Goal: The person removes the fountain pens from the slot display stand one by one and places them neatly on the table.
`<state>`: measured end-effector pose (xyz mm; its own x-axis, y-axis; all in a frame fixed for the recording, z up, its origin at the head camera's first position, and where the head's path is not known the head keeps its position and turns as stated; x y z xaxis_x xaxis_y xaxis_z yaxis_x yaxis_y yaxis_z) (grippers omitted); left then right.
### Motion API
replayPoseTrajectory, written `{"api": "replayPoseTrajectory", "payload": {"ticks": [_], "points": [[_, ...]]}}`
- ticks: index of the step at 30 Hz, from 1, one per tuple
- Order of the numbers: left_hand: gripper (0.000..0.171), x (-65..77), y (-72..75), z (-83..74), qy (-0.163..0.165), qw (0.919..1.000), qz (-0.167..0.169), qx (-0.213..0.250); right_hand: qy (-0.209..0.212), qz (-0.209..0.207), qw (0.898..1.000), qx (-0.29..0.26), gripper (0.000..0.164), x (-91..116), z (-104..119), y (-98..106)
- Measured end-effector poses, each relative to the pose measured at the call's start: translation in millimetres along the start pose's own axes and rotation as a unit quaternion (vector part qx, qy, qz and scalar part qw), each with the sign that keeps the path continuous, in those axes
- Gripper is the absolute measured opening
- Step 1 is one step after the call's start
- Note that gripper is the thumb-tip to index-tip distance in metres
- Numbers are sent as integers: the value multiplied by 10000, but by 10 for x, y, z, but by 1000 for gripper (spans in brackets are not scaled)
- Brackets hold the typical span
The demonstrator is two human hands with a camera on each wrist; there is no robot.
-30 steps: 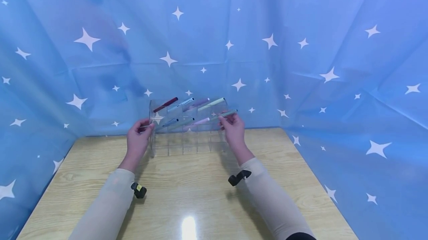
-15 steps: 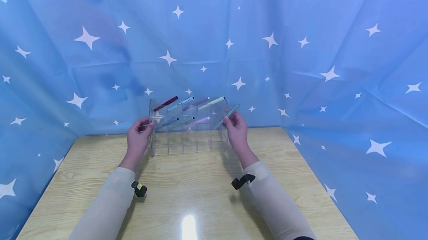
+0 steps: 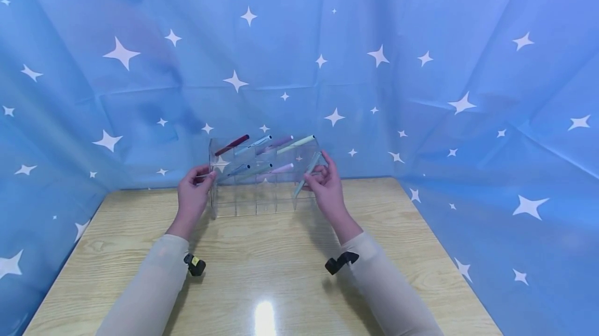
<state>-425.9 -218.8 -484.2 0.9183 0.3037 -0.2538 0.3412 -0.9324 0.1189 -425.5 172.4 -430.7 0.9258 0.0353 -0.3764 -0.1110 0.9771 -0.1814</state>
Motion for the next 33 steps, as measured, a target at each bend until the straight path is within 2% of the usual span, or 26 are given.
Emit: {"api": "replayPoseTrajectory", "payload": {"ticks": [3, 10, 16, 22, 29, 33], "points": [[43, 1, -3, -8, -31, 10000, 24, -2, -78, 133, 9999, -7, 91, 40, -19, -63], [40, -4, 0, -10, -40, 10000, 46, 22, -394, 381, 9985, -59, 88, 163, -95, -253], [44, -15, 0, 2, 12, 9999, 122, 18, -658, 804, 9946, -14, 87, 290, -205, -481], [45, -18, 1, 0, -19, 9999, 142, 4, -1005, 1154, 9882, 99, 87, 429, -355, -683], [44, -20, 14, -28, -65, 9999, 65, -117, -1325, 1556, 9771, 587, 87, 554, -524, -906], [42, -30, 21, -28, -89, 9999, 16, -132, -1474, 1779, 9711, 598, 87, 617, -633, -1034]]}}
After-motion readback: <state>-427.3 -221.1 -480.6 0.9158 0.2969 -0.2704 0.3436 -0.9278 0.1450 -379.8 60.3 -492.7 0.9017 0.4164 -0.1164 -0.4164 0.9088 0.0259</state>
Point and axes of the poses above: each hand's wrist, its own x-axis away from the middle knuckle, its own y-axis out of the back of the hand, z = x × y, the point moved 10 cm from there along -x, towards the middle knuckle, and after that the axes turned 4 degrees about -x, right-handed, at the moved point
